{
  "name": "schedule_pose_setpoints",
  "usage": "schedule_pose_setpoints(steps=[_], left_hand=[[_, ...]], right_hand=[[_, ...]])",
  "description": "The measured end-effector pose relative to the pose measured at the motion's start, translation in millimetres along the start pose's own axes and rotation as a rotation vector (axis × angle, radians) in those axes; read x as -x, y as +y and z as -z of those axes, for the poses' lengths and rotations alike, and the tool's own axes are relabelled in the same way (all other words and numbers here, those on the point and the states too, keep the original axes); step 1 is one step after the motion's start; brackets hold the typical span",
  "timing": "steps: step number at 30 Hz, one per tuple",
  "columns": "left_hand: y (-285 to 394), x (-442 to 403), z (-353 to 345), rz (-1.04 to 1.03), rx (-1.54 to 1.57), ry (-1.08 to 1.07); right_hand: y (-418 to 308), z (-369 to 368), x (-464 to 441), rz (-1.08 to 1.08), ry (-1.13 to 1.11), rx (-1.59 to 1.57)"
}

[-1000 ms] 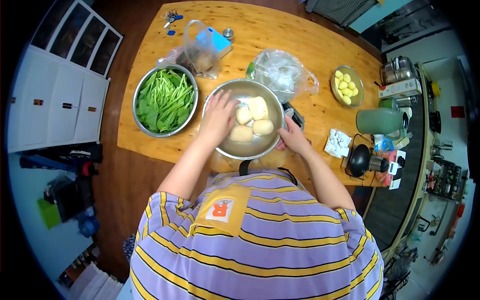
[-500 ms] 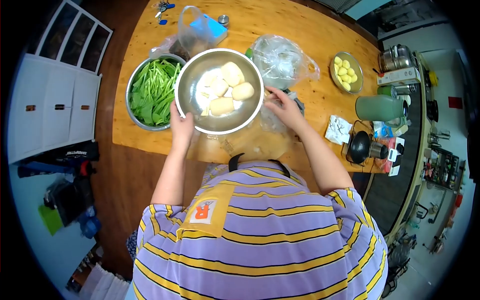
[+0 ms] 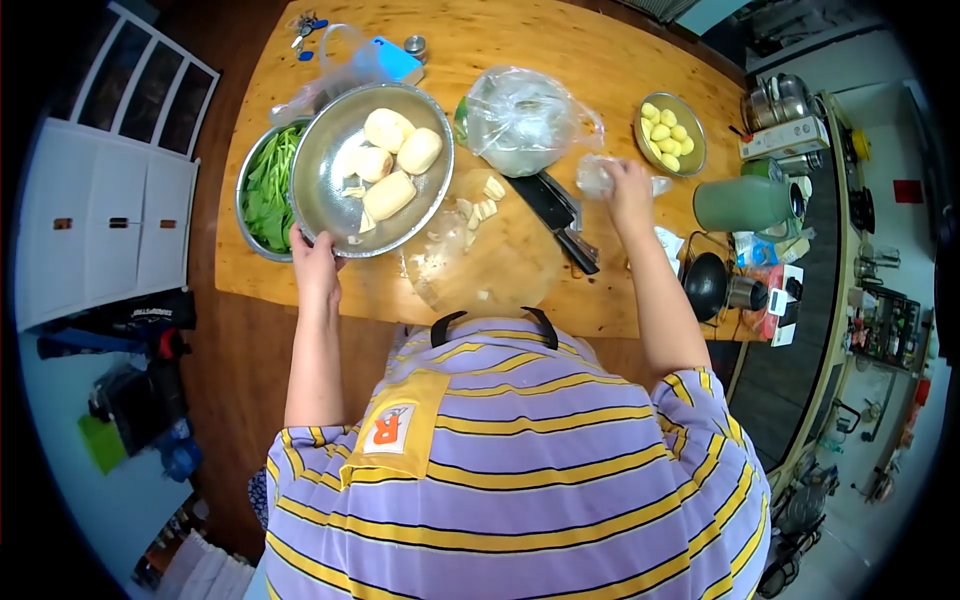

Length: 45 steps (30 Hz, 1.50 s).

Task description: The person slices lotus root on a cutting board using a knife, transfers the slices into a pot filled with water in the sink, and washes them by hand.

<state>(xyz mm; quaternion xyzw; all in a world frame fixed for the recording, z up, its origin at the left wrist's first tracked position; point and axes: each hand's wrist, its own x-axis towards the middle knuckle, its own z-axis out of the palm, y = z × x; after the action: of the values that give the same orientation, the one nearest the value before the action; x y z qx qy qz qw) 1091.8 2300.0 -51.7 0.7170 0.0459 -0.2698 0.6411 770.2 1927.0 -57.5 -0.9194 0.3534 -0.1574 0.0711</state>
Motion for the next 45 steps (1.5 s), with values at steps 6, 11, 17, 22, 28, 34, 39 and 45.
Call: schedule_pose_setpoints(steps=[6, 11, 17, 22, 28, 34, 39, 45], left_hand=[[8, 28, -8, -0.005, 0.001, 0.104], [-2, 46, 1, 0.063, 0.002, 0.036], [0, 74, 4, 0.107, 0.028, 0.077], [2, 78, 15, 0.129, -0.051, 0.057], [4, 68, 7, 0.093, 0.057, 0.104], [17, 54, 1, 0.029, 0.092, 0.136], [24, 39, -2, -0.026, 0.107, 0.129], [23, 33, 5, 0.009, 0.063, 0.073]], right_hand=[[-29, 21, -57, -0.251, 0.456, -0.599], [-64, -28, -120, -0.226, 0.410, -0.415], [-61, -113, -142, 0.094, -0.411, 0.081], [-98, -114, -157, -0.040, -0.631, -0.641], [-124, -65, -126, 0.325, -0.169, -0.284], [-125, -49, -40, 0.366, 0.035, -0.473], [-142, -111, 12, 0.334, -0.363, -0.319], [-146, -139, 37, 0.422, -0.401, -0.250]])
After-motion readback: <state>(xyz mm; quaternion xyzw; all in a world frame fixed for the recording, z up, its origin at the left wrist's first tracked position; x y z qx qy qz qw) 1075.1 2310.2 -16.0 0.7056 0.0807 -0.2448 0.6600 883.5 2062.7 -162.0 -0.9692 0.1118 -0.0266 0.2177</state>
